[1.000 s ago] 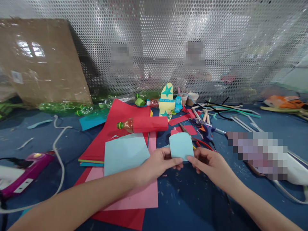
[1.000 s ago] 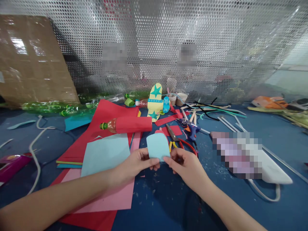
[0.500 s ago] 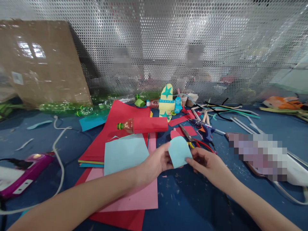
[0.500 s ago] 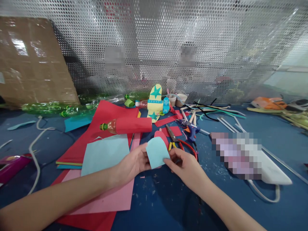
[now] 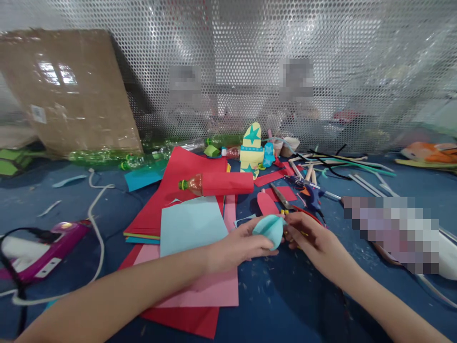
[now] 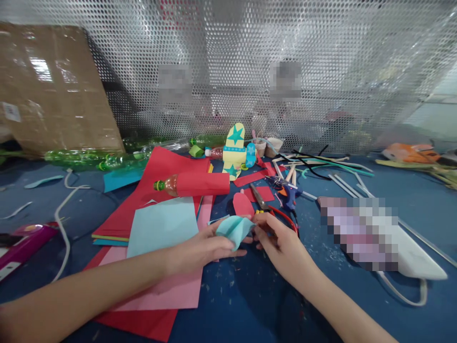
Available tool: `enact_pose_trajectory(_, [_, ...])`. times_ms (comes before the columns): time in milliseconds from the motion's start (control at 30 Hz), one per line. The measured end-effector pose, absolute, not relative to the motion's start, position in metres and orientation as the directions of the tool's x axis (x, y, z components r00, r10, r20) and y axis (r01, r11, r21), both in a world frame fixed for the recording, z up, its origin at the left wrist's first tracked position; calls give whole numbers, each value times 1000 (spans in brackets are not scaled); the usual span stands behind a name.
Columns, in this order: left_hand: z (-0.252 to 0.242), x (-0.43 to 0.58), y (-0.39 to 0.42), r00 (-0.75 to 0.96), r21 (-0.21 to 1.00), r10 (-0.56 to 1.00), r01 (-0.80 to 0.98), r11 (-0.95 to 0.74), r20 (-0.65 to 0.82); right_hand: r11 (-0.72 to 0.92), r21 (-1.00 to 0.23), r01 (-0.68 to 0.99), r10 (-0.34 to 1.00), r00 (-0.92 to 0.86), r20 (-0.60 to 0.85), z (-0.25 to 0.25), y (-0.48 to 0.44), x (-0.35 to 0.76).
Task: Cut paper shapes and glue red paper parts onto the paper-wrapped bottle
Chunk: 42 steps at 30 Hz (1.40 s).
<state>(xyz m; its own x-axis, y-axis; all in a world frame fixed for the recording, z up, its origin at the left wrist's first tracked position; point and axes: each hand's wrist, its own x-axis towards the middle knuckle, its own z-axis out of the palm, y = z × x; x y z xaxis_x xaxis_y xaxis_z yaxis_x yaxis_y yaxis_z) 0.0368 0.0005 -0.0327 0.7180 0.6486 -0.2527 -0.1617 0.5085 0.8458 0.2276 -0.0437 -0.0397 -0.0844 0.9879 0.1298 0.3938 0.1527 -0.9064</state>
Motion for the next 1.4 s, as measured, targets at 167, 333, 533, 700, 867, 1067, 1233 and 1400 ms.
enact_pose_trajectory(167, [-27,31,1,724,971,680,-64,232,-115,93,-985,148,991,-111,77,-41,-48,225])
enact_pose_trajectory(333, [-27,29,-2,685,999,728,25,-21,-2,91,-959,268,988,-148,52,-40,-50,221])
enact_pose_trajectory(533, [-41,37,2,581,911,797,-222,349,-164,64,-944,324,997,-63,46,-38,-43,227])
enact_pose_trajectory(700, [-33,35,8,543,932,815,-149,330,-201,87,-921,379,996,-6,91,-38,-40,232])
enact_pose_trajectory(867, [-29,30,20,448,979,881,-52,196,-152,51,-919,391,993,80,89,-35,-40,230])
enact_pose_trajectory(1067, [-31,29,27,357,986,932,-121,114,-63,93,-924,370,950,246,194,-35,-32,239])
enact_pose_trajectory(1233, [-30,28,28,251,965,967,-242,102,-39,118,-686,718,950,118,287,-44,-28,249])
enact_pose_trajectory(1400, [-30,28,30,241,959,968,-251,133,-71,41,-383,923,959,72,275,-49,-33,244])
